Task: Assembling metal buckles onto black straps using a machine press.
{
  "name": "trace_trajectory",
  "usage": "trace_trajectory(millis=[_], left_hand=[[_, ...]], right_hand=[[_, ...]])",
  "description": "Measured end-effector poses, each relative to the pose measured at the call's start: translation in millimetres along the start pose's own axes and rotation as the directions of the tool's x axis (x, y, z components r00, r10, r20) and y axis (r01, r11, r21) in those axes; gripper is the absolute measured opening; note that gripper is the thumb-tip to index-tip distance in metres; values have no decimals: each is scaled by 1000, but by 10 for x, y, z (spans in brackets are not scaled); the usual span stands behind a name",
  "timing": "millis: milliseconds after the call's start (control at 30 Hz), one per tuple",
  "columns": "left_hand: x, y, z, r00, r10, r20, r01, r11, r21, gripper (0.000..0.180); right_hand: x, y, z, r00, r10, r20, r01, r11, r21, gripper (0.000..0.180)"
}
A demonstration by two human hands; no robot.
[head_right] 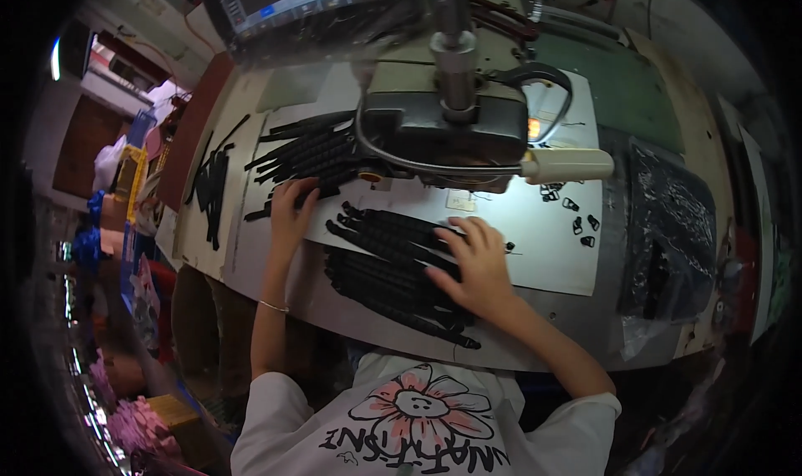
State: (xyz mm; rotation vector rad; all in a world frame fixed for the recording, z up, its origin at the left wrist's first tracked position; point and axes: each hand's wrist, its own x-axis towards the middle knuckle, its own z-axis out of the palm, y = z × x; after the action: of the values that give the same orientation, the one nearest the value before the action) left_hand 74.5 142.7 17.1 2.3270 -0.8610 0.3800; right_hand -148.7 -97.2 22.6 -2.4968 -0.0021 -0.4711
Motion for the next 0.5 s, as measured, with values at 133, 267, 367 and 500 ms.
trace_trajectory(millis=[133, 267, 367, 500], left_hand=[[38, -228, 175, 992, 87, 96, -94, 993, 66, 19], [8, -173, 181, 996, 83, 33, -84, 996, 39, 21], [-32, -161, 181, 974, 209, 83, -220, 964, 153, 18], [-139, -251, 130, 983, 117, 140, -136, 982, 134, 20]], right_hand=[[15, -174, 283, 995, -61, 76, 67, 995, -72, 77], [-67, -187, 319, 979, -141, 145, 154, 985, -78, 72], [-129, -137, 357, 962, -212, 171, 225, 972, -60, 65], [-167, -168, 421, 947, -272, 174, 286, 956, -61, 59]])
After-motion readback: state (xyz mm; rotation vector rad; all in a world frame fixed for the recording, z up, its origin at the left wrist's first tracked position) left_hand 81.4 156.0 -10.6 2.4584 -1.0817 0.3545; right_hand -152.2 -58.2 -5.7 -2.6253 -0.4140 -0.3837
